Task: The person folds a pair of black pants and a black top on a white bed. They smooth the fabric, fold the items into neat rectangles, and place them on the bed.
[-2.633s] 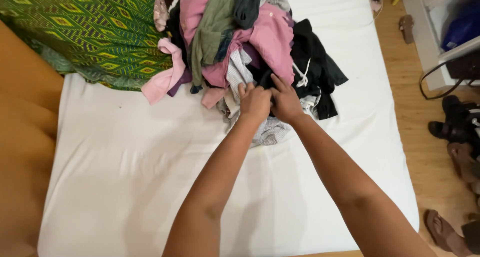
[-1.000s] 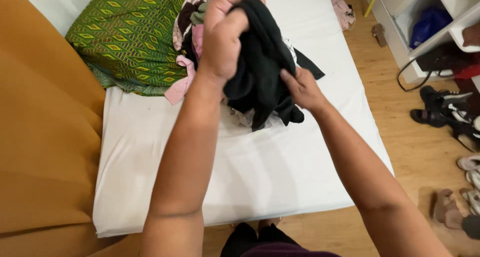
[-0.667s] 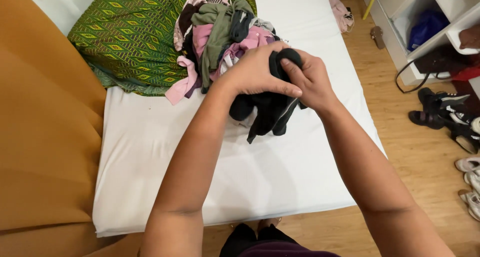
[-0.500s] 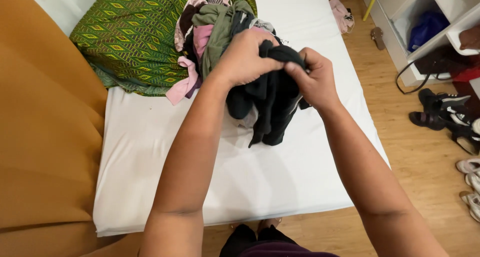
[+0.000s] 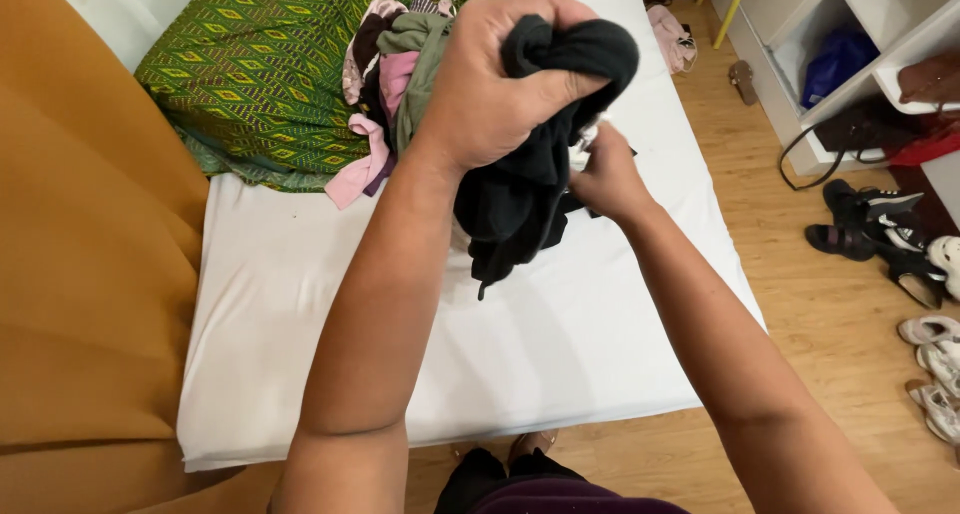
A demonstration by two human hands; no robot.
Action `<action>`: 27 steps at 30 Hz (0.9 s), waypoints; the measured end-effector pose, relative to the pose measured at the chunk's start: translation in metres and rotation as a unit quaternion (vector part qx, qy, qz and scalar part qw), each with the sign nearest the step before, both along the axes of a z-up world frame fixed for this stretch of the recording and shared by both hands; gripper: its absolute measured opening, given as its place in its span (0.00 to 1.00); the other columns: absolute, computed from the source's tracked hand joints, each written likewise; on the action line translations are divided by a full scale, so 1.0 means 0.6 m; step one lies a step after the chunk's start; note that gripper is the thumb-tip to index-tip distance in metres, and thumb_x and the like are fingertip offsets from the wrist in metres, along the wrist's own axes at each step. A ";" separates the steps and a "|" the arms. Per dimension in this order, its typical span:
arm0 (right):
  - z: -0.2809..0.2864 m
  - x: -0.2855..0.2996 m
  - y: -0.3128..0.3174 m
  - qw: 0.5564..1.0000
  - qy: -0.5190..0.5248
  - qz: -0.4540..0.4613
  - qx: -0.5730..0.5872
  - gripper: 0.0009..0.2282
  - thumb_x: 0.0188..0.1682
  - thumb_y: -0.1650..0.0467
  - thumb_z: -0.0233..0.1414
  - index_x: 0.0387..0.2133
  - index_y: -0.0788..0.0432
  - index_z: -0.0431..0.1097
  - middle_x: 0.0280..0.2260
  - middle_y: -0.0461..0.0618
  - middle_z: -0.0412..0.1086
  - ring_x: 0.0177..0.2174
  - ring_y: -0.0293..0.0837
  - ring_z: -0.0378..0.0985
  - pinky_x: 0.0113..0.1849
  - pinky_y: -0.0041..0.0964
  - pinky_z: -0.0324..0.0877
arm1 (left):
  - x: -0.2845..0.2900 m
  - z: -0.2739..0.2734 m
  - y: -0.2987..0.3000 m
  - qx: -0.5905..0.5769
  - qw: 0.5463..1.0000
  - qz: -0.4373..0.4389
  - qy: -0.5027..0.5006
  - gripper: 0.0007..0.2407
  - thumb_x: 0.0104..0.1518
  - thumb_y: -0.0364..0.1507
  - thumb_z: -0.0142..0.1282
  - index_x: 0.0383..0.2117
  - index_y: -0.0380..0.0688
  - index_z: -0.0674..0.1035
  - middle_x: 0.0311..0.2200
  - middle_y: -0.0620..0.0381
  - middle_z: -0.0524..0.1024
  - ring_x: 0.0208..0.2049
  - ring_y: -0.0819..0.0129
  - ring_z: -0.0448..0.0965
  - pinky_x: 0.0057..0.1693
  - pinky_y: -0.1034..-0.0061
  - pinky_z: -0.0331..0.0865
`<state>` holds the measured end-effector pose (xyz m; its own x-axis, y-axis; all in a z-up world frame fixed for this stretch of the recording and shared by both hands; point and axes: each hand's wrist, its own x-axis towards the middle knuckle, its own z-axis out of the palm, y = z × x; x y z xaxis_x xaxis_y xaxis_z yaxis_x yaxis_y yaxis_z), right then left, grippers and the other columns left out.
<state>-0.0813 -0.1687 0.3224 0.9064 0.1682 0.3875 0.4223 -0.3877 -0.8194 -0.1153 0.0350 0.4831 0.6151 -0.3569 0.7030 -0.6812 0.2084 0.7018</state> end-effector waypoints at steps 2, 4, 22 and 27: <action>-0.036 0.012 -0.007 0.998 -0.046 0.047 -0.025 0.20 0.40 0.74 0.64 0.46 0.62 0.69 0.44 0.49 0.73 0.44 0.40 0.74 0.45 0.38 0.73 | -0.019 0.013 0.003 -0.002 0.999 -0.035 -0.019 0.06 0.58 0.22 0.69 0.37 0.35 0.83 0.33 0.62 0.82 0.35 0.81 0.79 0.45 0.83 0.76; -0.057 0.019 -0.011 0.990 -0.093 0.089 -0.051 0.21 0.39 0.74 0.65 0.47 0.64 0.70 0.45 0.53 0.72 0.46 0.43 0.71 0.45 0.41 0.72 | -0.026 0.022 0.008 -0.004 0.997 -0.073 -0.038 0.07 0.60 0.22 0.70 0.39 0.35 0.82 0.34 0.62 0.82 0.36 0.81 0.79 0.46 0.84 0.75; 0.119 -0.086 -0.009 0.988 -0.108 0.048 0.103 0.10 0.51 0.84 0.53 0.37 0.61 0.62 0.35 0.41 0.65 0.39 0.32 0.66 0.43 0.28 0.66 | 0.009 -0.124 0.003 0.187 0.963 -0.157 -0.110 0.54 0.46 0.22 0.79 0.72 0.45 0.41 0.68 0.35 0.59 0.69 0.48 0.59 0.71 0.63 0.53; 0.139 -0.096 -0.026 0.991 -0.066 0.106 0.039 0.13 0.44 0.82 0.56 0.40 0.61 0.64 0.37 0.41 0.67 0.41 0.32 0.68 0.45 0.27 0.67 | 0.056 -0.166 -0.041 0.257 0.963 -0.010 0.084 0.38 0.36 0.30 0.80 0.59 0.45 0.71 0.50 0.49 0.81 0.54 0.63 0.80 0.62 0.72 0.70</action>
<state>-0.1391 -0.1845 0.4056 0.7945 0.3145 0.5194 0.5926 -0.2155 -0.7761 -0.0814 0.0103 0.3833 0.6939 -0.6442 0.3217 -0.5492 -0.1846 0.8151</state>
